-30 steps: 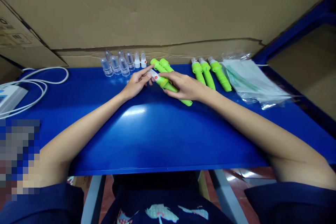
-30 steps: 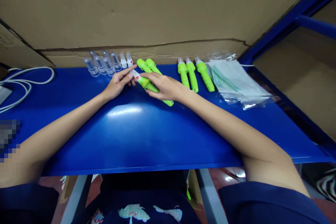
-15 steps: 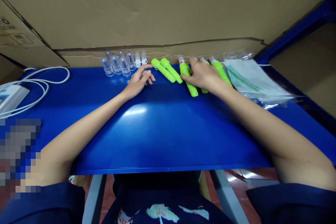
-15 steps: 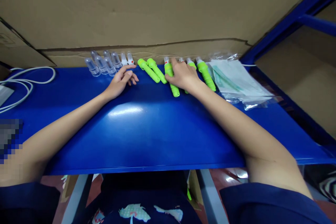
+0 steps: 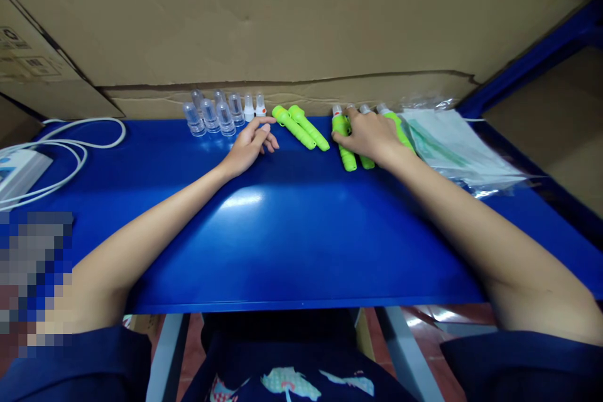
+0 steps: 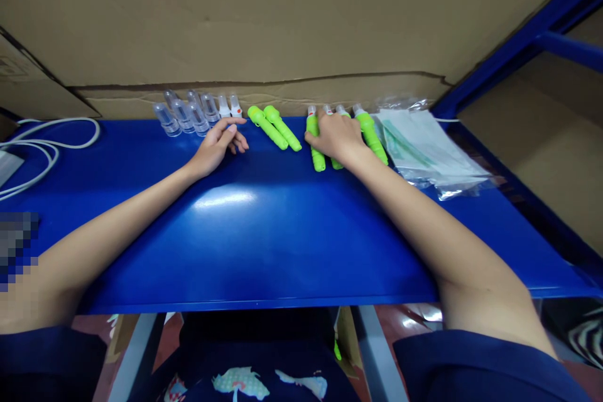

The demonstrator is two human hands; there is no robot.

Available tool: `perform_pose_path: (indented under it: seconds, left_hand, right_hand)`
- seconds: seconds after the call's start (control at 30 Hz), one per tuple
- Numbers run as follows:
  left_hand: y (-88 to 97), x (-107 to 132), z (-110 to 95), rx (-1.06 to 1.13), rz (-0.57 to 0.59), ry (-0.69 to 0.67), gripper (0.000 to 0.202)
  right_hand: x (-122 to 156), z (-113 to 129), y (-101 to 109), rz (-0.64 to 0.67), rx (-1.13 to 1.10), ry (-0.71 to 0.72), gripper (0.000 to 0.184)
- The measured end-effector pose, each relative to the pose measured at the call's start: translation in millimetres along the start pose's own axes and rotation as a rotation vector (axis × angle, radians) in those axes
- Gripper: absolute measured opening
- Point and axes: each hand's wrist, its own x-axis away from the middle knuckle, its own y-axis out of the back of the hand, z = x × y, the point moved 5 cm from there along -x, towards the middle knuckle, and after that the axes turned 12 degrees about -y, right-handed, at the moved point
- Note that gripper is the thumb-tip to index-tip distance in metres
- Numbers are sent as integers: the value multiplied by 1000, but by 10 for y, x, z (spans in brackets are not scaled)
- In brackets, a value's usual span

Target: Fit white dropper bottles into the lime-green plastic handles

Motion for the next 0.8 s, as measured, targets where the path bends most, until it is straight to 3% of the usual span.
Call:
perform_pose_path:
  seconds: [0.17,0.3,0.43,0.6,0.7,0.8]
  left_hand:
    - [-1,5,-12,-17,15,-8,32]
    - [9,1,-11,-69,-3,-44,22]
    - [48,-15,47,-140,-40,-65,17]
    - [137,-15,98,-338,-108,-118,30]
    - [91,-2,41,-523,-2,-192,41]
    - [37,-11,-60,-685,115,-271,51]
  right_hand:
    - [-4,-22,19,17,48,-59,73]
    - [54,57,95,-57,37,-22,67]
    - [164,245,143,-168,-18,134,58]
    - [320,502,3,-103,-48,416,47]
    - [392,577,-67,-61,-14,474,43]
    - [454,620,-82,-67,26,426,43]
